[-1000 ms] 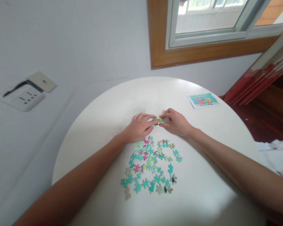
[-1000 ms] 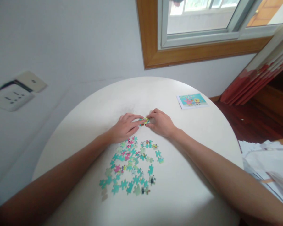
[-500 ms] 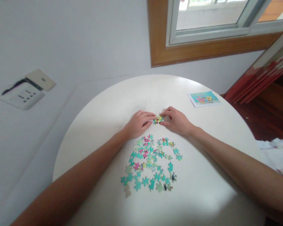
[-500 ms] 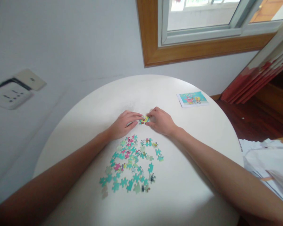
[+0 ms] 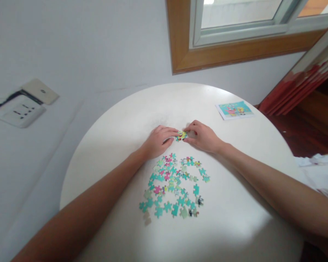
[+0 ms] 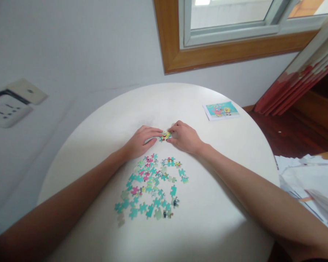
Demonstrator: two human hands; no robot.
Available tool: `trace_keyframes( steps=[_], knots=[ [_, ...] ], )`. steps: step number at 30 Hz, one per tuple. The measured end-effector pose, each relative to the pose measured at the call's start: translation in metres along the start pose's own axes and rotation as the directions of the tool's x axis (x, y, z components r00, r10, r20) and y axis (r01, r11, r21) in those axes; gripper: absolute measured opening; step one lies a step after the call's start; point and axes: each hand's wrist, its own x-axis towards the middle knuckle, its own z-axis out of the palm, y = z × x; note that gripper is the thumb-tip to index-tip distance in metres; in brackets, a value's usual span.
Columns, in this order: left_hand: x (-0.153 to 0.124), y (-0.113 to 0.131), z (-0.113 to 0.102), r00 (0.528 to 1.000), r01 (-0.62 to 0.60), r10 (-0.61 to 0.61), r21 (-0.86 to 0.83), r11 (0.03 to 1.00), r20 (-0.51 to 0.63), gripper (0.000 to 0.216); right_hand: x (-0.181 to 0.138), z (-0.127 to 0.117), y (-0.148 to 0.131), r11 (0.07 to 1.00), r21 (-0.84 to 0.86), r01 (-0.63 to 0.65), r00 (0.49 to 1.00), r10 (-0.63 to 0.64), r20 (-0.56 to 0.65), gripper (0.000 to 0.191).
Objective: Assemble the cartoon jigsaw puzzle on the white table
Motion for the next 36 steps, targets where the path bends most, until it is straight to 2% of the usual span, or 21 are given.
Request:
trace_keyframes(
  steps=[5, 11, 18, 27, 36],
  knots=[
    [-0.0009, -0.0005, 0.0006, 0.999, -0.029, 0.03, 0.015, 0.999, -0.016, 0.032, 0.0009, 0.0001, -0.0008, 1.0, -0.001, -0.004, 1.0, 0.004, 0.0, 0.032],
    [-0.0012, -0.0003, 0.0003, 1.0, -0.026, 0.026, 0.027, 0.999, -0.001, 0.035, 0.0023, 0.0019, 0.0042, 0.988, 0.131, -0.083, 0.996, 0.088, -0.029, 0.026],
    [-0.001, -0.0011, 0.0003, 1.0, -0.024, 0.024, 0.023, 0.999, -0.006, 0.036, 0.0001, -0.0003, 0.0017, 0.999, 0.032, -0.003, 1.0, 0.003, 0.005, 0.022],
    [-0.001, 0.0, -0.0002, 1.0, -0.024, 0.024, 0.013, 1.0, 0.008, 0.037, 0.002, -0.0007, 0.003, 0.996, 0.086, -0.034, 0.999, 0.035, -0.002, 0.02],
    [-0.0027, 0.0019, -0.0017, 0.999, -0.025, 0.022, 0.063, 0.998, 0.046, 0.04, 0.0003, -0.0009, -0.0014, 0.999, 0.014, -0.042, 0.999, 0.042, -0.013, 0.022]
  ],
)
